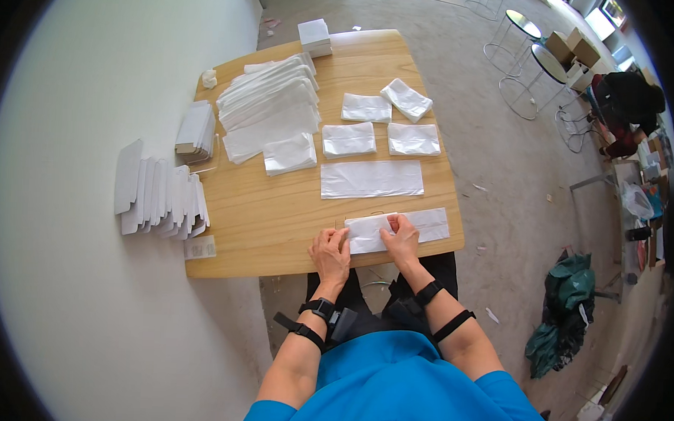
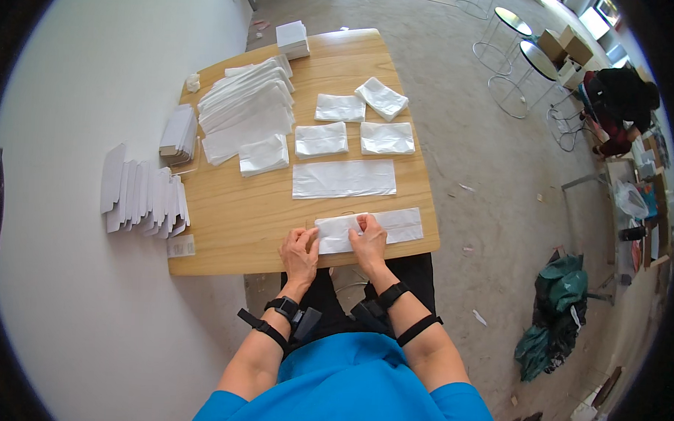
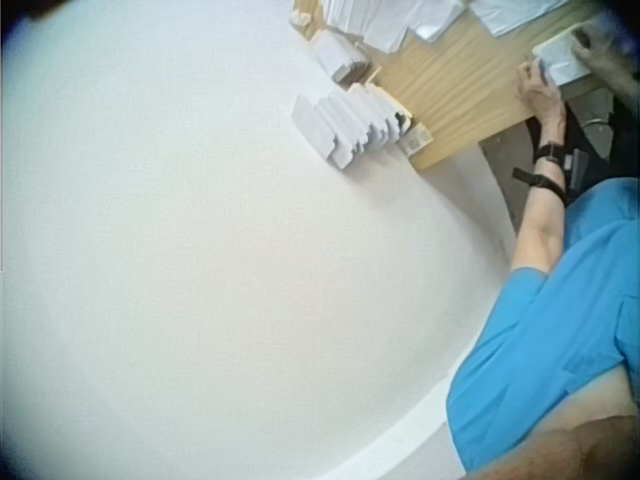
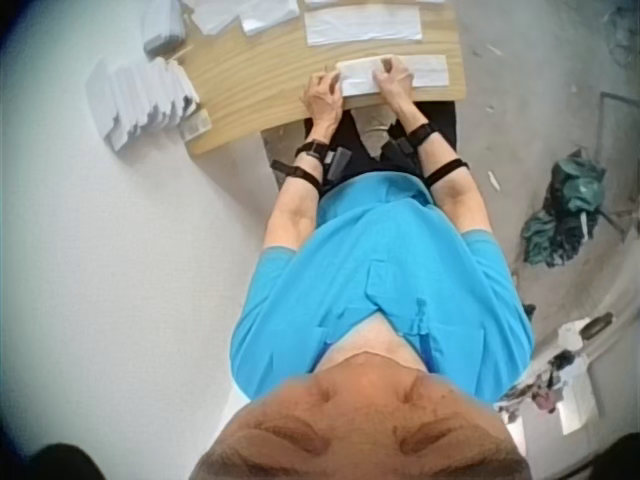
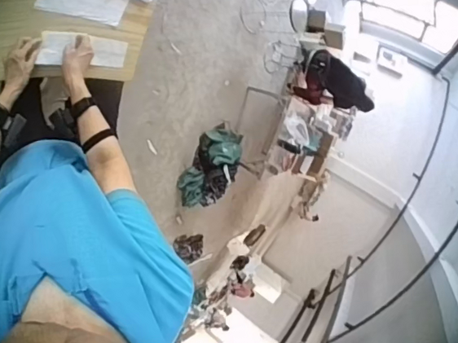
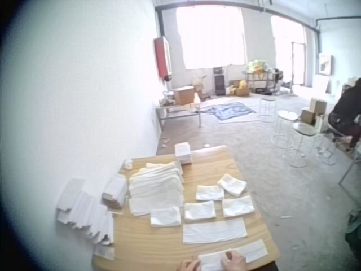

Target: Folding white rectangular items, likely protective equipment components, on a wooden table.

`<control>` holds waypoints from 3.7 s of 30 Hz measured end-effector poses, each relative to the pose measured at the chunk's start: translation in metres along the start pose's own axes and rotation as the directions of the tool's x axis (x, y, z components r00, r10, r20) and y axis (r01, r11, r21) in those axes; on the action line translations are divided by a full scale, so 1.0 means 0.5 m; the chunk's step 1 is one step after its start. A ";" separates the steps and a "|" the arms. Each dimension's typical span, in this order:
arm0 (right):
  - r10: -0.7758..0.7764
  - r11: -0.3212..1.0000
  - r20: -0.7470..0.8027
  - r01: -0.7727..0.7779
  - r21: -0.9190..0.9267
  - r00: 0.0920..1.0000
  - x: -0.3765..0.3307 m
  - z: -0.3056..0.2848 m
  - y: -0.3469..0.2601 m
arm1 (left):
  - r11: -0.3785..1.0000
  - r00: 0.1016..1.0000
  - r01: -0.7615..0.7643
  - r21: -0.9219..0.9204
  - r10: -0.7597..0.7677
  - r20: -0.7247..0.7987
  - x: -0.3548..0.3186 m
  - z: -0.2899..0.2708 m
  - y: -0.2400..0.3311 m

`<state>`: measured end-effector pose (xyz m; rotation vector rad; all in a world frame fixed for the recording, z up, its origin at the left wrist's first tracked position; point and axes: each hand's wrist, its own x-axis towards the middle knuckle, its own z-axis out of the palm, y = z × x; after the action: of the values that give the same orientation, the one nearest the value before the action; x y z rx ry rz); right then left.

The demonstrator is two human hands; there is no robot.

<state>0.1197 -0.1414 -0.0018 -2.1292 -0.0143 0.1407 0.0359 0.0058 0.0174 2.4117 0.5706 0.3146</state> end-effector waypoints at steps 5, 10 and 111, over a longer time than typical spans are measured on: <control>-0.037 0.991 -0.106 0.022 -0.132 0.994 -0.010 -0.058 -0.035 | 1.000 0.999 0.019 -0.004 -0.019 0.033 0.003 -0.009 -0.012; -0.040 0.991 -0.238 0.008 -0.133 0.971 -0.016 -0.136 -0.015 | 0.997 0.998 -0.027 -0.076 0.024 -0.052 0.009 -0.022 0.001; -0.082 0.254 0.604 -0.569 0.782 0.793 -0.299 -0.220 -0.089 | 0.353 0.960 0.266 -0.897 -0.007 0.282 -0.199 -0.457 -0.021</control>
<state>-0.0151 -0.2202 0.1077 -0.7323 0.0828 0.7707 -0.1361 0.0868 0.1790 1.2059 0.3202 0.1870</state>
